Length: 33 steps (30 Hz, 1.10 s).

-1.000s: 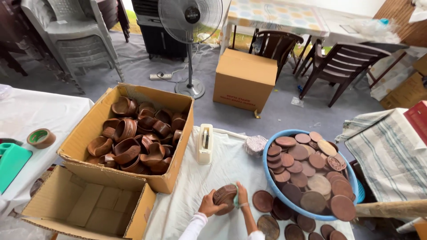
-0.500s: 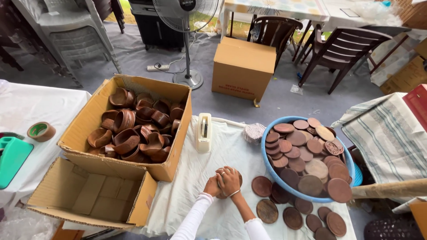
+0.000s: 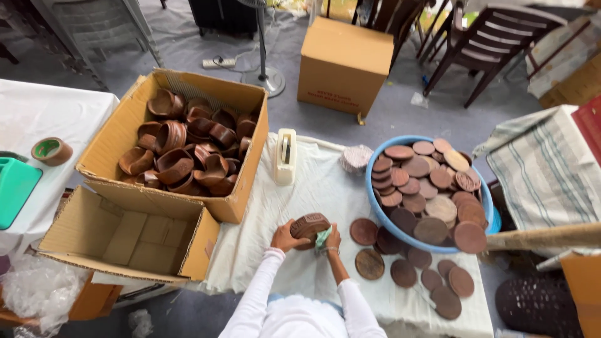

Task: The person cleans small, round wooden bowls and flat wooden discs using a green cloth. They wipe the items individually on a table covered with a white cloth, handling them one by one from a pile and a blue basin.

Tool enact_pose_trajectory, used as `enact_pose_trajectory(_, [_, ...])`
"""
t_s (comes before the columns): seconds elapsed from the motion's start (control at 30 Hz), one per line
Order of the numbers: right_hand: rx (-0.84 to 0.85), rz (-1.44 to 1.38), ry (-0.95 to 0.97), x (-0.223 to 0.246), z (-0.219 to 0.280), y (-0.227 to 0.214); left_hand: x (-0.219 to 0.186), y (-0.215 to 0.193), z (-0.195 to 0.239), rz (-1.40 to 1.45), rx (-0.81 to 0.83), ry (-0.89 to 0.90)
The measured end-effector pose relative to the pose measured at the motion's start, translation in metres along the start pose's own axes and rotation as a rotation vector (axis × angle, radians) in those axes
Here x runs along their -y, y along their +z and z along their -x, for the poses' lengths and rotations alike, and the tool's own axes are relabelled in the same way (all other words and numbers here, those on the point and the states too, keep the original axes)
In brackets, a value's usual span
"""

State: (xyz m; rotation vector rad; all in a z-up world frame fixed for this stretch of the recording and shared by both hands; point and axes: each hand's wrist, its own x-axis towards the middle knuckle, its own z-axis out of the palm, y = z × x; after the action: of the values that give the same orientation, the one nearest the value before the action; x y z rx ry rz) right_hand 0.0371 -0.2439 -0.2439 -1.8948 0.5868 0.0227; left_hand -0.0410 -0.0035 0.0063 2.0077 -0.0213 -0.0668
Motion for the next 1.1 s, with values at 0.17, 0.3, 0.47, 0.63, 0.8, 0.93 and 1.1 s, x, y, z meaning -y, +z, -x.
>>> enact_pose_trajectory(0.17, [0.018,0.253,0.006,0.021,0.008,-0.025,0.013,0.025,-0.012,-0.371,0.015,0.139])
enact_pose_trajectory(0.3, [-0.127,0.115,-0.081,0.073,0.033,-0.056,0.038,0.056,-0.016,-0.750,-0.041,0.409])
enact_pose_trajectory(0.47, [-0.205,-0.085,-0.140,0.092,0.021,-0.068,0.082,0.092,-0.004,-0.784,0.011,0.458])
enact_pose_trajectory(0.63, [-0.197,0.037,-0.399,0.125,0.030,-0.051,0.065,0.078,0.009,-0.794,-0.097,0.526])
enact_pose_trajectory(0.8, [0.083,0.415,-0.923,0.187,0.080,-0.038,0.045,0.059,0.008,-0.458,-0.170,0.217])
enact_pose_trajectory(0.93, [0.212,0.637,-1.166,0.115,0.084,-0.017,0.054,0.048,0.010,-0.348,-0.159,0.142])
enact_pose_trajectory(1.1, [0.521,0.620,-0.983,0.098,0.080,-0.003,0.079,0.058,-0.009,-0.192,-0.077,0.165])
